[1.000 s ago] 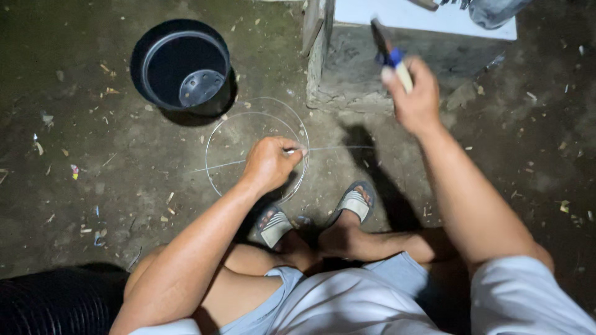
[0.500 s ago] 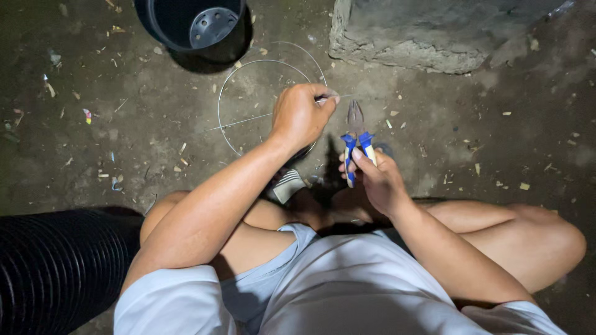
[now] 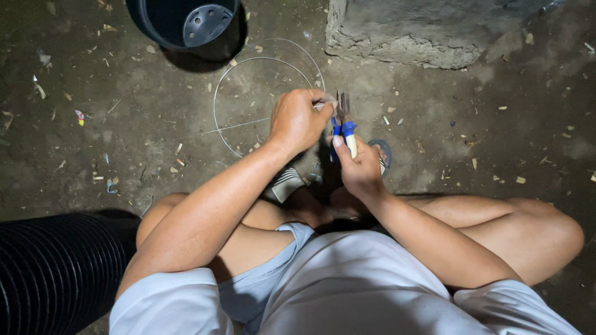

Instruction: The person sits on the floor and uses pliers to cut and bend a length of thin metal wire. They form loops and hooks at the ends of the wire segments, then attach a small plastic clip to one of the hooks.

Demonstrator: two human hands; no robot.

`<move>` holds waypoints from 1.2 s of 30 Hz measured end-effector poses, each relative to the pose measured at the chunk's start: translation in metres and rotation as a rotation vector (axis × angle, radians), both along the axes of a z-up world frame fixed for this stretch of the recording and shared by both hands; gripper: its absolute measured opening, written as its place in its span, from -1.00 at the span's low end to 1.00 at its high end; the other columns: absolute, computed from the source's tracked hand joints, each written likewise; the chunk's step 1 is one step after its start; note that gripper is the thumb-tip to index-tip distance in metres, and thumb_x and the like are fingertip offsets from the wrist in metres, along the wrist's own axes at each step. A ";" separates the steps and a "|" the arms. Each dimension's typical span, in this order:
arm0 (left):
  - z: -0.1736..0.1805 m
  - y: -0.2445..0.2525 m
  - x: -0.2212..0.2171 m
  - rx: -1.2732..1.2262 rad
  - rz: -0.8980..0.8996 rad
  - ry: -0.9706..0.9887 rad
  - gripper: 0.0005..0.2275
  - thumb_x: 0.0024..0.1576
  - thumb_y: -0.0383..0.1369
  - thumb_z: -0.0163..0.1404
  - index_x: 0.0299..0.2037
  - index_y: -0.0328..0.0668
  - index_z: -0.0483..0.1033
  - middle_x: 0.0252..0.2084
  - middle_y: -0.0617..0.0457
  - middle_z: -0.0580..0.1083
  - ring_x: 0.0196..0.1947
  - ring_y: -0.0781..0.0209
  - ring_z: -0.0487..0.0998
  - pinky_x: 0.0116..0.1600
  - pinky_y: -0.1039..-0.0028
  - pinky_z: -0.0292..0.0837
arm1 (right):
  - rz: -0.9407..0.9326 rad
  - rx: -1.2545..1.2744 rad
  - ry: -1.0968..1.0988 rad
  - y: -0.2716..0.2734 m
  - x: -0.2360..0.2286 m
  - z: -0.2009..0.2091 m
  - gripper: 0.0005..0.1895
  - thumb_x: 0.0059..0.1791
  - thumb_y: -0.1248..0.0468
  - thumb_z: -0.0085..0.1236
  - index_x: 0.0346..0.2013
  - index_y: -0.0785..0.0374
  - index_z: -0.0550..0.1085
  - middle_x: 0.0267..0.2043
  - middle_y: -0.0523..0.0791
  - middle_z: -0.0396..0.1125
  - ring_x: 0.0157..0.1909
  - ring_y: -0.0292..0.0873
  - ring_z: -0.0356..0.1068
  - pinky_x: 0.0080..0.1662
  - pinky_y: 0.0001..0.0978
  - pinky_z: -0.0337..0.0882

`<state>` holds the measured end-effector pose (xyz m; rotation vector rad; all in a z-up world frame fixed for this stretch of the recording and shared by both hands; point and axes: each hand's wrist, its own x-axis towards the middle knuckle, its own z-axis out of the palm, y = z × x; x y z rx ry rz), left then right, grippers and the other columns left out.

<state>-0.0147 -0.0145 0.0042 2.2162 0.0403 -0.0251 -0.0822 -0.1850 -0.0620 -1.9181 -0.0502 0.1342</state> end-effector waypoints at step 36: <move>-0.002 -0.009 -0.006 0.341 -0.329 -0.337 -0.87 0.07 -0.35 0.10 -0.32 -0.20 0.69 -0.21 -0.16 0.53 0.05 -0.17 0.46 0.31 -0.18 0.14 | 0.077 -0.114 -0.233 0.018 -0.009 -0.015 -0.86 0.08 0.36 0.04 -0.08 0.33 0.43 -0.11 0.12 0.38 -0.05 0.29 0.39 -0.05 -0.04 0.40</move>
